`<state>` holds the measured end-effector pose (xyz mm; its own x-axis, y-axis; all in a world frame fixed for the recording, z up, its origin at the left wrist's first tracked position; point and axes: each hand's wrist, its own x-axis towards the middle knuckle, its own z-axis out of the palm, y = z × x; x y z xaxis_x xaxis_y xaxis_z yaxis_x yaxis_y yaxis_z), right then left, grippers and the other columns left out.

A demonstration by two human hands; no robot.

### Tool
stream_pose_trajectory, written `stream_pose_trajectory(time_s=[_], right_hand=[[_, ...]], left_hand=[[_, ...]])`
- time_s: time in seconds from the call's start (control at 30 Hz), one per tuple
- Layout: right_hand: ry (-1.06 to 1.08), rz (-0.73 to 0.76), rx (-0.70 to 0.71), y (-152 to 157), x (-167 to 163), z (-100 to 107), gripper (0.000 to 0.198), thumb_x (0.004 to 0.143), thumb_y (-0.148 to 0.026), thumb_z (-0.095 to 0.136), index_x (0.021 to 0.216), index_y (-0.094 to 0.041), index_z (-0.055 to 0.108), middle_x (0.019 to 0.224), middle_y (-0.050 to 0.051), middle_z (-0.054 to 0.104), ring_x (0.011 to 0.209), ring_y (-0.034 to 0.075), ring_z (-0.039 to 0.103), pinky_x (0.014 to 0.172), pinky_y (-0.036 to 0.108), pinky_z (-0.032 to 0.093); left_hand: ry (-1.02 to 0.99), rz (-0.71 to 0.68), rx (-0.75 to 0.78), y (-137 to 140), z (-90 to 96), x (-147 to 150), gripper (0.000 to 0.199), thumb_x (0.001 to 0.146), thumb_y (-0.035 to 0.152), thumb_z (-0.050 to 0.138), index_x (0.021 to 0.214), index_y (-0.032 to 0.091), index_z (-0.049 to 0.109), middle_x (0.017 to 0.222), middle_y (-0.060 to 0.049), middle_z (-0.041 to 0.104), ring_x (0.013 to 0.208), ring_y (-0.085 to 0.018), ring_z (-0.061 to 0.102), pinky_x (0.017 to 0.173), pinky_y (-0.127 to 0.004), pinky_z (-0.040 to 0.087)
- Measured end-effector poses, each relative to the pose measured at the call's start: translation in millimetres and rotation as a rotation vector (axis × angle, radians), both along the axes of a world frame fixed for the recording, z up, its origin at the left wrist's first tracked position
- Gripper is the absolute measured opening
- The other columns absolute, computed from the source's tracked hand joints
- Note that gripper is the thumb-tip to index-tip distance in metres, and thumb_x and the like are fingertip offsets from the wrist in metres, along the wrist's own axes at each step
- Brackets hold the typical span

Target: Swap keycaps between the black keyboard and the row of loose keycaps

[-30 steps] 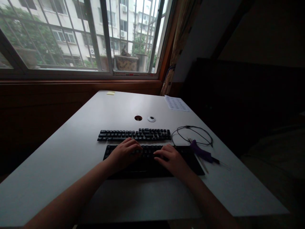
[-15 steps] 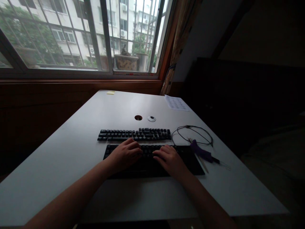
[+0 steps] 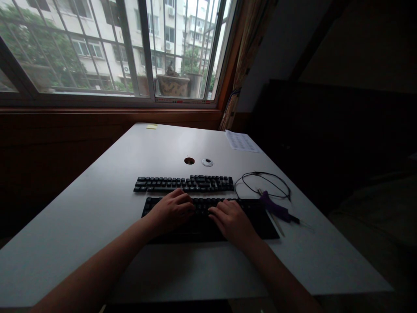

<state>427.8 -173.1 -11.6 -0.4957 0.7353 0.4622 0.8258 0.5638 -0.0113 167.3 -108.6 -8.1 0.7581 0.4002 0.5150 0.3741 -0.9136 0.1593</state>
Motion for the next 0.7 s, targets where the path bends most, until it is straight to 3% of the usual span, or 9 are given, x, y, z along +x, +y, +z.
stream_pose_trajectory(time_s=[0.23,0.4,0.7], right_hand=[[0.054,-0.024,-0.01,-4.9,6.1,-7.0,0.02,0.097,-0.026,0.067,0.115,-0.019,0.069,0.091,0.005,0.069,0.083,0.022,0.06,0.078,0.038,0.044],[0.119,0.036,-0.038,-7.6,11.5,-7.6,0.025,0.099,-0.022,0.061,0.122,-0.02,0.068,0.099,0.007,0.069,0.089,0.022,0.06,0.082,0.039,0.047],[0.094,0.043,0.003,-9.6,6.5,-7.8,0.026,0.097,-0.023,0.061,0.121,-0.019,0.073,0.087,0.006,0.067,0.084,0.022,0.056,0.077,0.039,0.047]], left_hand=[[0.009,0.006,0.004,0.6,0.6,-1.3,0.012,0.101,0.026,0.057,0.097,0.02,0.068,0.099,-0.005,0.067,0.093,-0.021,0.055,0.086,-0.036,0.052],[0.025,0.012,0.02,1.9,0.6,-2.8,0.011,0.1,0.025,0.059,0.1,0.02,0.069,0.099,-0.005,0.067,0.093,-0.021,0.056,0.086,-0.037,0.052],[0.042,0.019,0.019,0.9,3.2,-3.4,0.011,0.1,0.023,0.058,0.103,0.02,0.068,0.098,-0.006,0.068,0.093,-0.021,0.058,0.086,-0.037,0.053]])
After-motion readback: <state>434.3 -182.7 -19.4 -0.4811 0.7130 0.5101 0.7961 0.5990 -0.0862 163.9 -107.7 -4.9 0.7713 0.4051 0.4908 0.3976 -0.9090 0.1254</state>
